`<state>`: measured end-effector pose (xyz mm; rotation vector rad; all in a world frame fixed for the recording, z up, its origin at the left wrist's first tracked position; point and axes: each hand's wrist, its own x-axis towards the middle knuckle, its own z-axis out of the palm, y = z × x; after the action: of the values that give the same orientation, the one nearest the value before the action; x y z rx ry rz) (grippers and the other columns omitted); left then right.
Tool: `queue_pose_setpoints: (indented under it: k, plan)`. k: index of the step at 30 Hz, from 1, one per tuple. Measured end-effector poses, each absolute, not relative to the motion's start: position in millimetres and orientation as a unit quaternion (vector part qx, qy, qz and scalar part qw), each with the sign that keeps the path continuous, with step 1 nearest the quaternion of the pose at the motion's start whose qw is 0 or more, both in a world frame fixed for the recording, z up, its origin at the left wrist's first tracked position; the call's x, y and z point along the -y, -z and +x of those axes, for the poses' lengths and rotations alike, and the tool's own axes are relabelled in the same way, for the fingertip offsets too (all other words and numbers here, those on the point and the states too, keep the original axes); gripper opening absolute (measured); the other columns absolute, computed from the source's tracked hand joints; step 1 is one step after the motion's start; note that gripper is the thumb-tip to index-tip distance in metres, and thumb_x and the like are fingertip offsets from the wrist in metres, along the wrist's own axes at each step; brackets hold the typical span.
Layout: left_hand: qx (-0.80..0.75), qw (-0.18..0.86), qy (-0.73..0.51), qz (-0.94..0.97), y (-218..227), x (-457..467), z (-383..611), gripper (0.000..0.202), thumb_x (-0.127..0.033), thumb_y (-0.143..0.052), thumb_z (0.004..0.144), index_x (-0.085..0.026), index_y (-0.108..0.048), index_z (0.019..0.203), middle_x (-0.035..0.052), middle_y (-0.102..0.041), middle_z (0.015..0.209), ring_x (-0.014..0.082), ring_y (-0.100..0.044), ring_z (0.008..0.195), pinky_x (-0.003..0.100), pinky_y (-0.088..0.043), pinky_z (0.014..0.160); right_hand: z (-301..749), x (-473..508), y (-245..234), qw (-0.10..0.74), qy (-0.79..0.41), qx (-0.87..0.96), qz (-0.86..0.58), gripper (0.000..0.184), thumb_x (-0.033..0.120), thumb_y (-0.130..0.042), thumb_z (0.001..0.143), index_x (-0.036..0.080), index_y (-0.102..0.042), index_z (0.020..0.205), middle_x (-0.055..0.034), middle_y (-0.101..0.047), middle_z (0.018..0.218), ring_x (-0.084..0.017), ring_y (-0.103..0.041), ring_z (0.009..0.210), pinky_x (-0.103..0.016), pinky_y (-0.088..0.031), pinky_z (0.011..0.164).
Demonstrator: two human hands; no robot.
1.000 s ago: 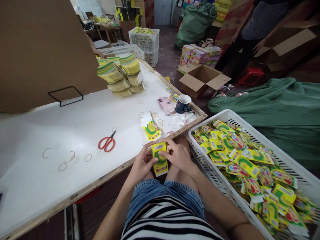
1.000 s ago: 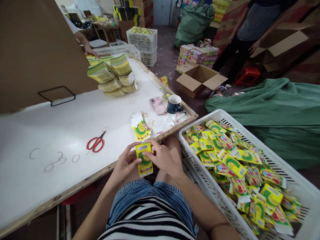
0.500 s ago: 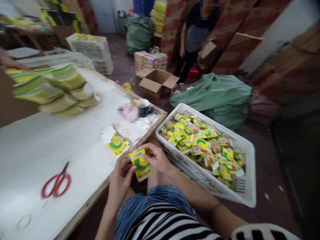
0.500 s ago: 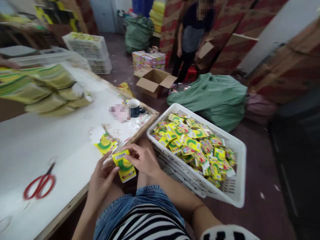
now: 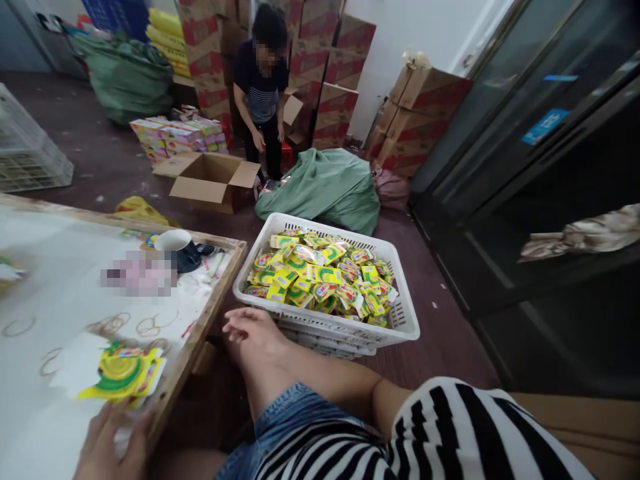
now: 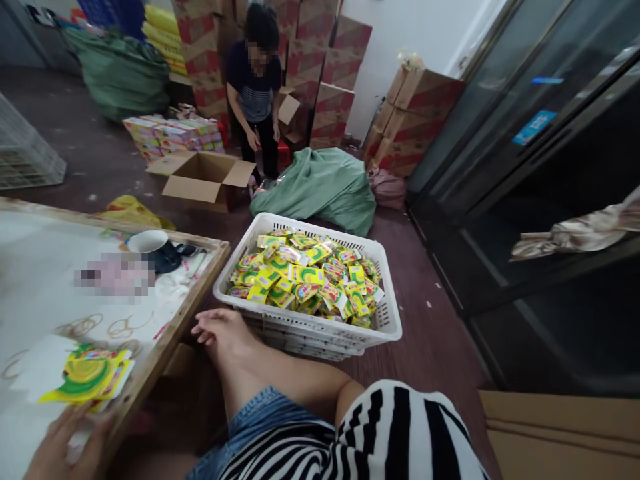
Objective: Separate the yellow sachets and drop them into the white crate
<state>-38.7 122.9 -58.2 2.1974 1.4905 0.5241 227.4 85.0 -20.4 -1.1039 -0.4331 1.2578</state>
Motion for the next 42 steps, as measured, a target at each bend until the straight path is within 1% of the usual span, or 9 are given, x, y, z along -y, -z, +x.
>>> queue_pose_setpoints:
  k: [3, 7, 9, 16, 20, 25, 28, 38, 42]
  plan:
    - [-0.566, 0.222, -0.235, 0.759, 53.0, -117.6, -27.7, 0.042, -0.05, -0.049, 0.081, -0.047, -0.051, 0.122, -0.0209, -0.032, 0.151, 0.03, -0.041, 0.136, 0.05, -0.033, 0.115, 195.0, -90.4, 23.8, 0.593, -0.479, 0.36, -0.538, 0.023, 0.041, -0.064, 0.08, 0.019, -0.068, 0.088, -0.001, -0.068, 0.077, -0.012, -0.059, 0.066, -0.026, -0.047, 0.065]
    - [-0.549, 0.226, -0.262, 0.761, 55.2, -111.2, -22.2, 0.048, -0.047, -0.044, 0.084, -0.019, -0.058, 0.121, 0.011, -0.047, 0.146, 0.0339, -0.039, 0.137, 0.053, -0.033, 0.113, 161.3, -107.4, 12.5, 0.418, -0.268, 0.628, -0.599, 0.022, 0.031, -0.06, 0.085, 0.019, -0.067, 0.103, -0.0065, -0.067, 0.109, -0.021, -0.058, 0.105, -0.036, -0.042, 0.095]
    - [-0.546, 0.216, -0.247, 0.771, 54.7, -105.3, -20.8, 0.046, -0.041, -0.041, 0.087, -0.015, -0.059, 0.121, 0.0166, -0.047, 0.144, 0.0335, -0.04, 0.137, 0.054, -0.034, 0.111, 145.9, -117.5, 10.2, 0.322, -0.193, 0.693, -0.615, 0.034, 0.033, -0.059, 0.086, 0.016, -0.061, 0.116, -0.0115, -0.062, 0.122, -0.025, -0.052, 0.116, -0.041, -0.036, 0.101]
    - [-0.582, 0.226, -0.201, 0.755, 43.1, -80.6, -16.4, 0.041, -0.033, -0.043, 0.092, -0.017, -0.057, 0.127, 0.0158, -0.045, 0.146, 0.0314, -0.034, 0.14, 0.059, -0.025, 0.113, 115.3, -139.9, 23.2, 0.166, -0.167, 0.699, -0.676, 0.047, 0.037, -0.064, 0.083, 0.009, -0.055, 0.121, -0.0185, -0.059, 0.12, -0.031, -0.049, 0.113, -0.045, -0.035, 0.096]
    - [-0.582, 0.271, -0.262, 0.721, 41.3, -74.2, -17.6, 0.038, -0.034, -0.051, 0.088, -0.019, -0.06, 0.123, 0.0146, -0.048, 0.144, 0.0311, -0.035, 0.14, 0.057, -0.021, 0.115, 128.7, -138.0, 17.8, 0.19, -0.161, 0.704, -0.665, 0.028, 0.026, -0.051, 0.091, 0.017, -0.062, 0.116, -0.0133, -0.063, 0.113, -0.028, -0.052, 0.108, -0.043, -0.035, 0.094]
    - [-0.519, 0.443, -0.476, 0.555, 34.2, -72.4, -10.4, 0.066, -0.05, -0.059, 0.083, -0.02, -0.041, 0.139, 0.0174, -0.047, 0.144, 0.0291, -0.043, 0.135, 0.049, -0.035, 0.11, 133.5, -105.5, 6.7, 0.294, -0.134, 0.726, -0.608, 0.052, 0.013, -0.042, 0.09, 0.015, -0.042, 0.142, -0.0138, -0.054, 0.132, -0.026, -0.047, 0.118, -0.04, -0.032, 0.099]
    - [-0.438, 0.528, -0.546, 0.481, 30.8, -73.4, -6.7, 0.069, -0.058, -0.061, 0.079, -0.019, -0.047, 0.134, 0.017, -0.052, 0.139, 0.0281, -0.05, 0.129, 0.043, -0.041, 0.107, 125.9, -77.0, 6.4, 0.297, -0.17, 0.762, -0.55, 0.059, 0.01, -0.04, 0.088, 0.018, -0.036, 0.146, -0.011, -0.054, 0.133, -0.025, -0.047, 0.117, -0.039, -0.033, 0.098]
    - [-0.426, 0.531, -0.566, 0.464, 8.5, -61.2, -1.8, 0.049, -0.051, -0.073, 0.071, -0.017, -0.066, 0.105, 0.0114, -0.071, 0.107, 0.0261, -0.062, 0.11, 0.038, -0.047, 0.099, 126.7, -48.3, 10.0, 0.265, -0.207, 0.767, -0.547, 0.067, 0.005, -0.04, 0.085, 0.018, -0.03, 0.15, -0.014, -0.056, 0.125, -0.027, -0.048, 0.111, -0.042, -0.038, 0.094]
    - [-0.45, 0.515, -0.561, 0.467, 4.4, -61.0, -2.2, 0.045, -0.05, -0.072, 0.072, -0.015, -0.068, 0.101, 0.0099, -0.073, 0.1, 0.0245, -0.067, 0.097, 0.034, -0.052, 0.087, 127.8, -45.4, 8.2, 0.303, -0.25, 0.756, -0.524, 0.063, 0.022, -0.049, 0.09, 0.016, -0.029, 0.15, -0.0155, -0.055, 0.128, -0.029, -0.048, 0.116, -0.045, -0.039, 0.097]
